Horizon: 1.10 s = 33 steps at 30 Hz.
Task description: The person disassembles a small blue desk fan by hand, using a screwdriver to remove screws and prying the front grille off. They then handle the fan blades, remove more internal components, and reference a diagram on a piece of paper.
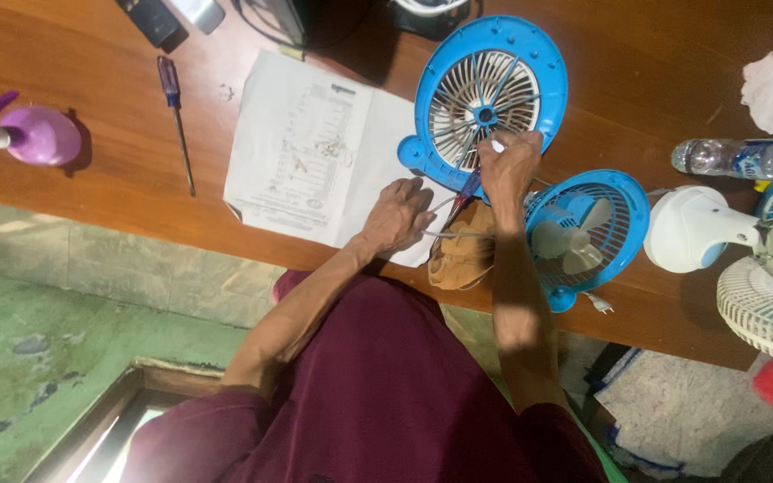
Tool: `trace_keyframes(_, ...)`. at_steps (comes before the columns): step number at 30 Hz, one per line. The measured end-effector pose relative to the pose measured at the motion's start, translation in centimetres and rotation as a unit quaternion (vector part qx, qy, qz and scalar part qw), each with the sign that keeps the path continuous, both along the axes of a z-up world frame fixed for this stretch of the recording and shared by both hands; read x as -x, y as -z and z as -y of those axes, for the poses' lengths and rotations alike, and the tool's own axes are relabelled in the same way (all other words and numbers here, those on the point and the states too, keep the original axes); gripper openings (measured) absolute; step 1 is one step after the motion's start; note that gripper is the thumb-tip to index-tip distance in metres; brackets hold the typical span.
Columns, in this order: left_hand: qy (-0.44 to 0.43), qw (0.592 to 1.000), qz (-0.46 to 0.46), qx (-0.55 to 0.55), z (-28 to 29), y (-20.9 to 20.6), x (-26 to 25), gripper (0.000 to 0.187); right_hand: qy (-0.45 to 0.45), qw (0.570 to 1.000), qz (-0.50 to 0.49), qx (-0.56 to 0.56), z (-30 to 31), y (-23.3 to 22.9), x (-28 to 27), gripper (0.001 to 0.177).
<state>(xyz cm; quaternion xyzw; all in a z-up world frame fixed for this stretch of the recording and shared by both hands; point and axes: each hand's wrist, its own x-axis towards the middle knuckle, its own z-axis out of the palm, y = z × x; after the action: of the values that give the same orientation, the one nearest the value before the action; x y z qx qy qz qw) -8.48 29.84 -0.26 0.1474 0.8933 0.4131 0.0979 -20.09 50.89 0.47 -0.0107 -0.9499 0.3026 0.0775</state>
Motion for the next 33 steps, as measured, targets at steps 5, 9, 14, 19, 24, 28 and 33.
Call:
trace_keyframes(5, 0.033, 0.999, -0.007, -0.01, 0.7, -1.0, -2.1, 0.029, -0.037, 0.999, 0.012, -0.014, -0.8, 0.2, 0.7, 0.021)
trace_keyframes(9, -0.022, 0.996, 0.042, -0.081, -0.1, 0.7, -3.1, 0.026, -0.028, 0.999, 0.027, -0.002, -0.8, 0.2, 0.9, 0.022)
trace_keyframes(14, -0.005, 0.995, -0.008, -0.101, 0.9, 2.6, -2.7, 0.024, -0.069, 0.991, 0.112, -0.004, 1.8, -0.7, -0.1, 0.026)
trace_keyframes(19, -0.007, 0.995, 0.007, -0.098, 1.4, 2.0, -2.6, 0.029, -0.094, 0.975, 0.202, -0.015, 4.5, -0.8, -0.9, 0.027)
trace_keyframes(24, 0.038, 0.971, 0.234, -0.017, 1.2, 2.2, -3.4, 0.023, -0.18, 0.98, 0.082, -0.007, 5.4, 0.9, -1.9, 0.024)
trace_keyframes(28, 0.046, 0.991, 0.115, -0.053, 1.2, 2.9, -4.1, 0.018, -0.214, 0.975, 0.062, 0.013, 6.2, 0.9, -2.3, 0.023)
trace_keyframes(33, 0.055, 0.974, 0.218, -0.018, 1.2, 4.1, -4.6, 0.024, -0.234, 0.969, 0.071, -0.039, 7.0, 0.2, -3.8, 0.025)
